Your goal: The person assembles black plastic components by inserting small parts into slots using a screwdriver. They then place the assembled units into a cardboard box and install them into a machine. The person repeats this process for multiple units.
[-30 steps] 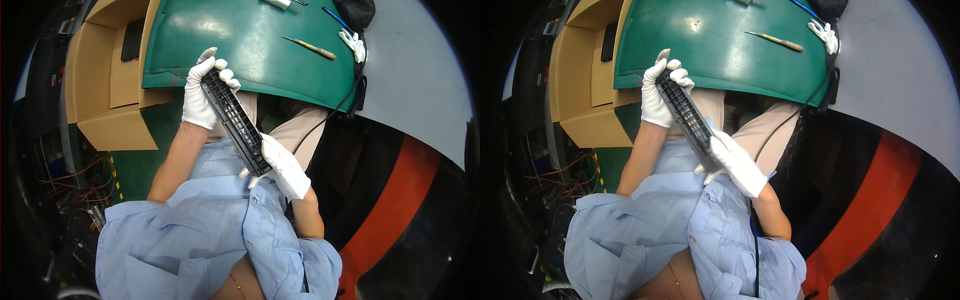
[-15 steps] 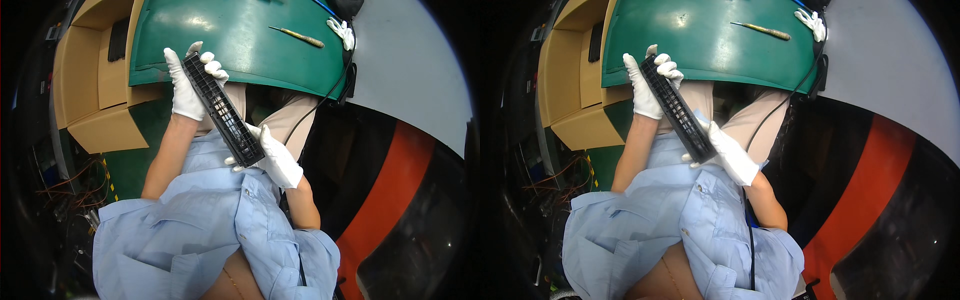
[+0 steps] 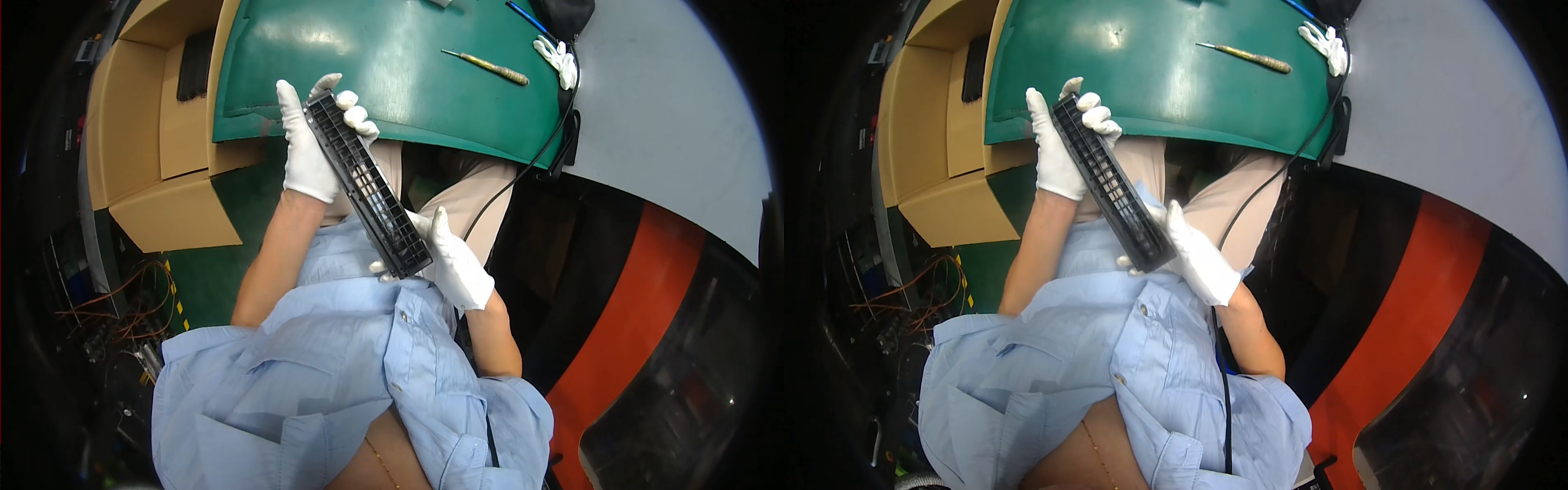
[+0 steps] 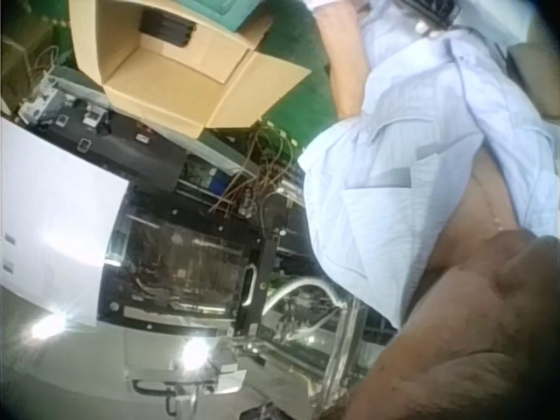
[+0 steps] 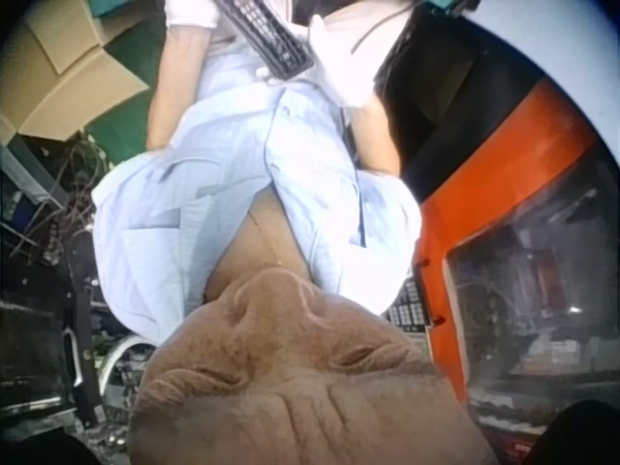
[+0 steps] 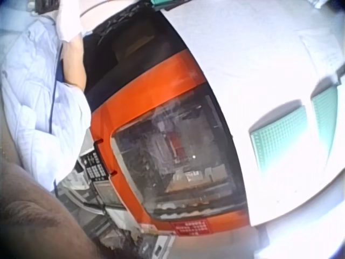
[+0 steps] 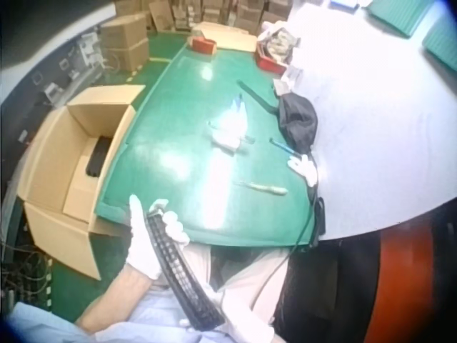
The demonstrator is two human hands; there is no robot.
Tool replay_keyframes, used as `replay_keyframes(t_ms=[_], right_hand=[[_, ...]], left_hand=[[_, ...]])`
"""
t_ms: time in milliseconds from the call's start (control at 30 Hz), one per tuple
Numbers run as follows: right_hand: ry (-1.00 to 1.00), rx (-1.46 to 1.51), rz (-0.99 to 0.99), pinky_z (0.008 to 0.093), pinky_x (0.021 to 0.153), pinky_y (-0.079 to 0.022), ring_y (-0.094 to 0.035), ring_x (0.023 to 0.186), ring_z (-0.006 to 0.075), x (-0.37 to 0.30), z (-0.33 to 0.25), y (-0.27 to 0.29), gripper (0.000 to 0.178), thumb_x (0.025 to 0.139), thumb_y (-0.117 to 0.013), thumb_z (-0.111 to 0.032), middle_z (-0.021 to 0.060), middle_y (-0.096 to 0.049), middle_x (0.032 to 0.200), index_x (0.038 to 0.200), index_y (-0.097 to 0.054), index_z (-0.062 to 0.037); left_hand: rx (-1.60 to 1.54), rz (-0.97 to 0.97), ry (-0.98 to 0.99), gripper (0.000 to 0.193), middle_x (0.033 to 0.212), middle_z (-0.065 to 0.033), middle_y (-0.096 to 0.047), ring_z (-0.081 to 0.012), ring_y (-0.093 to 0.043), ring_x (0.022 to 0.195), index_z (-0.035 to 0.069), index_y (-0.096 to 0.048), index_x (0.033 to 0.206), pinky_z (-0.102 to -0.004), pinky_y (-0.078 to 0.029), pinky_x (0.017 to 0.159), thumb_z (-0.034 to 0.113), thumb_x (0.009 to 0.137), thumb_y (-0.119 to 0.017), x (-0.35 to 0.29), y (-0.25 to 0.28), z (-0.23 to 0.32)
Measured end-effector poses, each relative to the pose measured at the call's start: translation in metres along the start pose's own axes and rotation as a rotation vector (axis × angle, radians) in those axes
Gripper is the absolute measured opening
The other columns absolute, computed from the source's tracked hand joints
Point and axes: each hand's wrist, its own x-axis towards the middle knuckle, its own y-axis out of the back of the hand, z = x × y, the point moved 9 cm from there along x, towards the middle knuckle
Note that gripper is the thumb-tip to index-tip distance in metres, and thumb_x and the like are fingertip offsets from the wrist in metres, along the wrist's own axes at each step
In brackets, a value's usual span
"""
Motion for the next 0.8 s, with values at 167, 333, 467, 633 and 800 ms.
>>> replay_keyframes(t_ms=[167, 333, 467, 633, 800], right_hand=[[-0.006, -0.01, -0.036, 0.037, 0.086, -0.06, -0.07, 0.103, 0.0306, 0.0, 0.012, 0.005, 0.109, 0.083, -0.027, -0.085, 0.0193, -0.061, 0.13, 0.141, -0.043, 0.0054], [-0.004, -0.052, -0.008, 0.0339, 0.086, -0.059, -0.071, 0.1, 0.0303, -0.005, 0.01, 0.004, 0.107, 0.085, -0.023, -0.084, 0.0186, -0.063, 0.127, 0.138, -0.046, 0.0058], [-0.014, -0.034, -0.005, 0.0349, 0.087, -0.058, -0.071, 0.1, 0.0304, -0.006, 0.015, 0.007, 0.104, 0.087, -0.023, -0.083, 0.0183, -0.063, 0.128, 0.139, -0.048, 0.0044], [-0.021, -0.072, -0.01, 0.0348, 0.088, -0.057, -0.071, 0.1, 0.0284, -0.007, 0.012, 0.006, 0.103, 0.089, -0.023, -0.082, 0.0167, -0.064, 0.128, 0.14, -0.049, 0.0037], [-0.022, -0.106, -0.011, 0.0342, 0.087, -0.057, -0.071, 0.099, 0.0249, -0.006, 0.012, 0.009, 0.101, 0.088, -0.031, -0.081, 0.0149, -0.064, 0.128, 0.14, -0.047, 0.004]], left_hand=[[0.047, 0.027, -0.011, 0.061, 0.084, -0.0025, -0.051, -0.0155, -0.05, 0.071, 0.012, -0.062, 0.111, -0.0319, -0.046, 0.066, 0.069, 0.092, -0.05, -0.005, -0.01, -0.001], [0.016, 0.001, 0.011, 0.068, 0.083, -0.0055, -0.059, -0.0199, -0.06, 0.071, 0.012, -0.058, 0.114, -0.0366, -0.053, 0.067, 0.074, 0.091, -0.043, -0.008, -0.014, -0.002], [0.056, 0.042, -0.003, 0.068, 0.082, -0.0061, -0.06, -0.02, -0.06, 0.069, 0.01, -0.058, 0.114, -0.0366, -0.054, 0.065, 0.073, 0.093, -0.042, -0.009, -0.015, -0.003], [0.091, 0.085, -0.009, 0.065, 0.083, -0.0047, -0.056, -0.0183, -0.056, 0.069, 0.011, -0.059, 0.113, -0.0346, -0.051, 0.066, 0.072, 0.093, -0.045, -0.012, -0.017, -0.002], [0.103, 0.079, 0.008, 0.062, 0.082, -0.0037, -0.055, -0.0176, -0.055, 0.069, 0.013, -0.06, 0.112, -0.034, -0.05, 0.066, 0.07, 0.093, -0.046, -0.012, -0.019, -0.002]])
